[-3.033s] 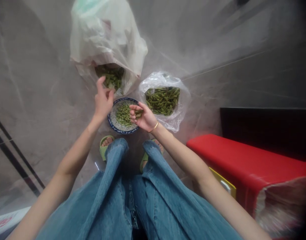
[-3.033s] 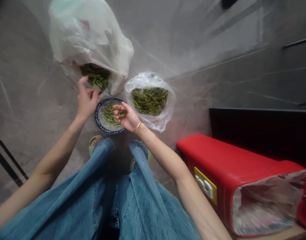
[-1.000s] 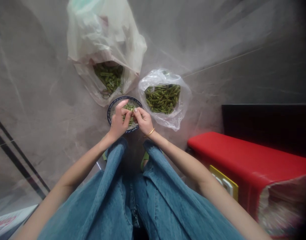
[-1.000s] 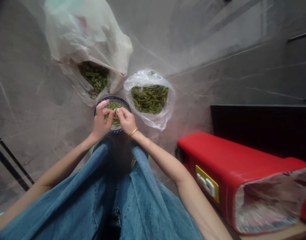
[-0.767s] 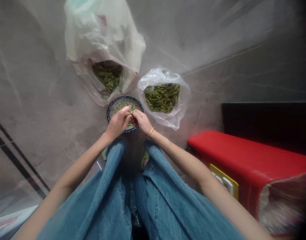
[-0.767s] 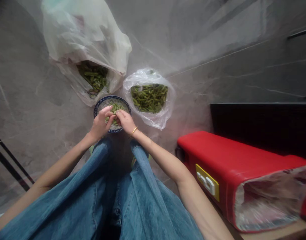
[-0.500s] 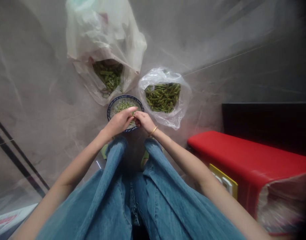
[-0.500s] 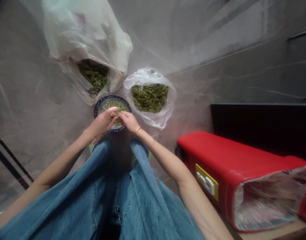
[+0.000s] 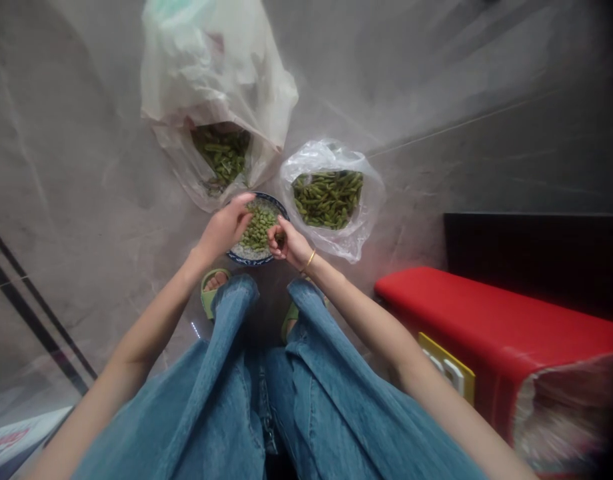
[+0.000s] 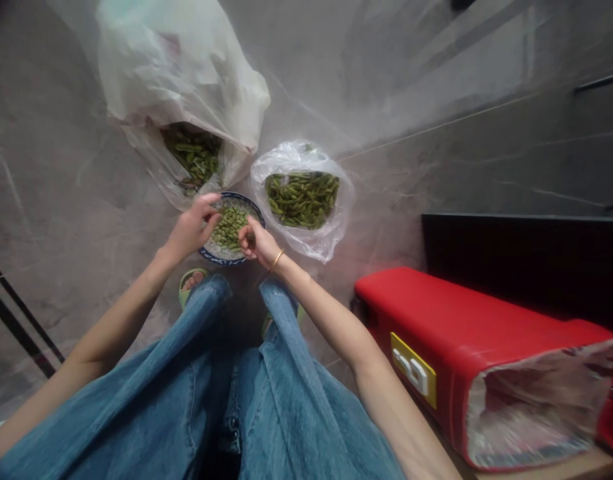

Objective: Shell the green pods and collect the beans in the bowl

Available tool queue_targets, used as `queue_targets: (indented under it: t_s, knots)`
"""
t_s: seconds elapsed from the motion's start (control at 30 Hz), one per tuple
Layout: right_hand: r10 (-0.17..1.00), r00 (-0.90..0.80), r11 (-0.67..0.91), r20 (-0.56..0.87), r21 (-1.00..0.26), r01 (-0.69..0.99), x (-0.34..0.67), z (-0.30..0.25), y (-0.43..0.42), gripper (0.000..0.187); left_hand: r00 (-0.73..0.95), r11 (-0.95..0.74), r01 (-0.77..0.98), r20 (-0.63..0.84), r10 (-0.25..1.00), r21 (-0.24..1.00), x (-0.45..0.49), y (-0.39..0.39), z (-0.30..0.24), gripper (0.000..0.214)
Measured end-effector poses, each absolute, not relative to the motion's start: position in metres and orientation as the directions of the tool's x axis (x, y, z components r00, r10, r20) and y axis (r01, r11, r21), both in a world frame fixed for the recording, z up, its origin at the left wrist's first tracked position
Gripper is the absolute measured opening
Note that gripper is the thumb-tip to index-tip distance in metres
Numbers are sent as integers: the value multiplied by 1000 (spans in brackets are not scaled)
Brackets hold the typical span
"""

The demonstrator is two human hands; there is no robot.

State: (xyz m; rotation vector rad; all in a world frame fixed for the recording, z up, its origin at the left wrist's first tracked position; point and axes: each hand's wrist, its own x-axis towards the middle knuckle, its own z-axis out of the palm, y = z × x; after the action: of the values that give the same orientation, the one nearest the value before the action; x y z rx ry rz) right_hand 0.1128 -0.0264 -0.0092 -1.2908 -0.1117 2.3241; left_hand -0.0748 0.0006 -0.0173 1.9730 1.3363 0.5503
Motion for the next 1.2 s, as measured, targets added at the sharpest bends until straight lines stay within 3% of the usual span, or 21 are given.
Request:
queue_targets:
  t_s: [0.1, 0.17, 0.27, 0.47, 0.57, 0.7, 0.93, 1.03, 1.2]
  knots:
    - [442, -504, -866, -742, -206, -455, 118, -4, -20, 49, 235, -192, 747, 17, 972, 636, -87, 39, -11, 42]
    - [432, -539, -858, -723, -146, -493, 120, 2, -16, 50, 267, -220, 790, 2, 964, 572, -91, 64, -4, 54]
    - [456, -572, -830, -682, -95, -549, 123, 10, -10, 53, 321, -253, 825, -50, 946, 506, -87, 84, 3, 54]
    - [478, -557, -811, -679, -97, -577, 123, 17, -4, 56, 278, -246, 837, 7, 961, 489, -72, 66, -2, 54]
    - [472, -535, -817, -701, -121, -563, 122, 15, -3, 56, 317, -310, 769, 87, 944, 559, -64, 48, -1, 46]
    - [489, -508, -817, -709, -169, -551, 120, 10, -4, 54, 525, -413, 575, 68, 848, 706, -47, 24, 8, 43]
    - [531, -470, -816, -705, -277, -507, 116, 15, -6, 54, 557, -419, 549, 57, 829, 723, -32, 5, 10, 41]
    - [543, -448, -819, -710, -329, -470, 115, 16, -7, 52, 487, -384, 546, 90, 868, 744, -32, 4, 9, 38]
    - [550, -468, -830, -692, -394, -395, 116, 10, -12, 46, 165, -95, 355, 38, 986, 930, -30, 0, 6, 46]
